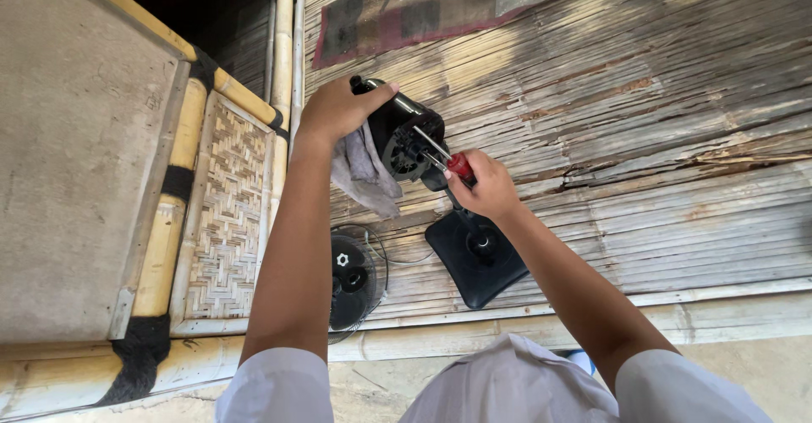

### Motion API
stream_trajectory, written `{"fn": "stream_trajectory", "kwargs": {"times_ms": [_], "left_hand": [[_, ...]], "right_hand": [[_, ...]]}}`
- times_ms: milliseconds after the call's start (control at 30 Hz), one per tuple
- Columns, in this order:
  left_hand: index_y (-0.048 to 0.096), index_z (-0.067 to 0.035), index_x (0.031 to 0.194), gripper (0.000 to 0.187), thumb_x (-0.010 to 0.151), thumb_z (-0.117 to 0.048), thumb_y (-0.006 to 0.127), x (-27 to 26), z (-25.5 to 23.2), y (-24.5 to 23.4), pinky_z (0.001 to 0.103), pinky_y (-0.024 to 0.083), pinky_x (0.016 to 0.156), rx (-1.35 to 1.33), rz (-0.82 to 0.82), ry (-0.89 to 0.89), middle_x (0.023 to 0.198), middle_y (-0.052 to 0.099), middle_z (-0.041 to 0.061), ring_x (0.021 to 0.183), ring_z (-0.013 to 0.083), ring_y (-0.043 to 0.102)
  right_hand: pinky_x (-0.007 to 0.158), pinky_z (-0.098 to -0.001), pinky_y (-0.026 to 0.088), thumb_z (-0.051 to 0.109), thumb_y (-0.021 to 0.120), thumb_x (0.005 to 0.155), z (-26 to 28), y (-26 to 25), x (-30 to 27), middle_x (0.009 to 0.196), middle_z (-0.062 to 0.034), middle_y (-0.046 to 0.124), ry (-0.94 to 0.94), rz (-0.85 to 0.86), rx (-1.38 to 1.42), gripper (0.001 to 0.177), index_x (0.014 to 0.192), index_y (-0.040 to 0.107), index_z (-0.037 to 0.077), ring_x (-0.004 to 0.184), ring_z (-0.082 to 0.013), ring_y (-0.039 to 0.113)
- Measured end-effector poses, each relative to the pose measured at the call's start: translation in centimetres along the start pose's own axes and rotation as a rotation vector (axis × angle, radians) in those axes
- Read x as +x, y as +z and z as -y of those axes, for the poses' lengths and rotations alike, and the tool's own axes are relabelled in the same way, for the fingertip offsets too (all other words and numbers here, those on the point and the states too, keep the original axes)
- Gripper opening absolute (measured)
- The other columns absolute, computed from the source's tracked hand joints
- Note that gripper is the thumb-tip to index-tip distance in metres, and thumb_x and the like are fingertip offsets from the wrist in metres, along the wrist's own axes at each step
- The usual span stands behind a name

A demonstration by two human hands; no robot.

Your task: The person uses a screwdriver to tighten screws on the motor housing of a standing fan. They rotate the motor housing to access different screws and wipe the surface with a cloth during the process.

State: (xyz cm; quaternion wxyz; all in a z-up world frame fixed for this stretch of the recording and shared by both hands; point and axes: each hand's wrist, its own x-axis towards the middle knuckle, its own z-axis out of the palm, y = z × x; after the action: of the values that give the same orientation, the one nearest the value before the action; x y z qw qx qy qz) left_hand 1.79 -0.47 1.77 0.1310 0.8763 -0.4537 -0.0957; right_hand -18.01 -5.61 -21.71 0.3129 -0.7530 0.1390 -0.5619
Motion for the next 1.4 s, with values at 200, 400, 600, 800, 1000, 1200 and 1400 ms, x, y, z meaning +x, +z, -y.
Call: {"fn": "stream_trajectory", "kwargs": {"times_ms": [200, 400, 600, 800, 1000, 1200, 1400], "left_hand": [[0.080, -0.014, 0.093, 0.065, 0.072, -0.074, 0.065, 0.3, -0.1, 0.3, 0.038, 0.055, 0.077, -0.003, 0.002, 0.006, 0.091, 0.078, 0.011, 0.086, 0.0274, 0.076], [0.080, -0.014, 0.092, 0.066, 0.073, -0.074, 0.063, 0.8, -0.2, 0.6, 0.039, 0.056, 0.076, 0.007, 0.014, -0.009, 0.090, 0.078, 0.011, 0.085, 0.0278, 0.077], [0.080, -0.018, 0.098, 0.064, 0.075, -0.075, 0.062, 1.4, 0.7, 0.5, 0.039, 0.055, 0.080, 0.010, -0.014, 0.038, 0.096, 0.078, 0.010, 0.092, 0.0284, 0.075], [0.080, -0.018, 0.096, 0.063, 0.074, -0.074, 0.063, 0.9, 0.3, 0.5, 0.039, 0.056, 0.079, 0.008, -0.010, 0.013, 0.095, 0.078, 0.008, 0.090, 0.0271, 0.076], [0.079, -0.018, 0.094, 0.061, 0.074, -0.073, 0.063, -0.1, -0.8, 1.1, 0.039, 0.055, 0.075, 0.003, -0.034, 0.072, 0.092, 0.079, 0.007, 0.086, 0.0259, 0.076], [0.079, -0.018, 0.096, 0.060, 0.074, -0.072, 0.063, -0.2, -0.5, 1.0, 0.040, 0.055, 0.077, -0.002, -0.065, 0.097, 0.093, 0.078, 0.009, 0.087, 0.0280, 0.075], [0.078, -0.018, 0.100, 0.064, 0.076, -0.075, 0.062, 1.1, 0.5, 1.3, 0.041, 0.054, 0.083, 0.029, -0.037, 0.073, 0.099, 0.077, 0.011, 0.095, 0.0306, 0.074]], "right_hand": [[0.062, -0.0401, 0.053, 0.015, 0.078, 0.090, -1.2, 0.7, -0.3, 0.083, -0.0126, 0.064, -0.020, -0.040, -0.053, 0.025, 0.104, 0.061, 0.004, 0.071, -0.0329, 0.066], [0.066, -0.0437, 0.053, 0.016, 0.075, 0.090, -3.1, 1.8, -0.3, 0.086, -0.0144, 0.065, -0.026, -0.014, -0.105, 0.028, 0.107, 0.058, 0.002, 0.075, -0.0371, 0.066], [0.069, -0.0460, 0.053, 0.015, 0.072, 0.090, -4.7, 2.5, 0.0, 0.095, -0.0192, 0.064, -0.051, 0.058, -0.108, 0.031, 0.112, 0.057, 0.000, 0.080, -0.0409, 0.065], [0.072, -0.0474, 0.053, 0.017, 0.072, 0.091, -4.7, 1.7, -0.5, 0.098, -0.0194, 0.063, -0.003, 0.100, -0.169, 0.033, 0.114, 0.057, 0.000, 0.084, -0.0422, 0.064], [0.076, -0.0495, 0.052, 0.012, 0.070, 0.092, -4.6, 3.0, -2.1, 0.103, -0.0210, 0.061, 0.043, 0.032, -0.109, 0.033, 0.117, 0.054, -0.002, 0.091, -0.0435, 0.063], [0.080, -0.0516, 0.051, 0.011, 0.069, 0.091, -5.3, 4.9, -2.3, 0.106, -0.0250, 0.058, -0.001, -0.054, -0.129, 0.039, 0.120, 0.049, -0.005, 0.093, -0.0457, 0.060], [0.074, -0.0503, 0.051, 0.016, 0.072, 0.095, -3.0, 3.1, -0.9, 0.098, -0.0218, 0.060, 0.003, -0.028, -0.153, 0.033, 0.115, 0.054, -0.003, 0.085, -0.0441, 0.061]]}}
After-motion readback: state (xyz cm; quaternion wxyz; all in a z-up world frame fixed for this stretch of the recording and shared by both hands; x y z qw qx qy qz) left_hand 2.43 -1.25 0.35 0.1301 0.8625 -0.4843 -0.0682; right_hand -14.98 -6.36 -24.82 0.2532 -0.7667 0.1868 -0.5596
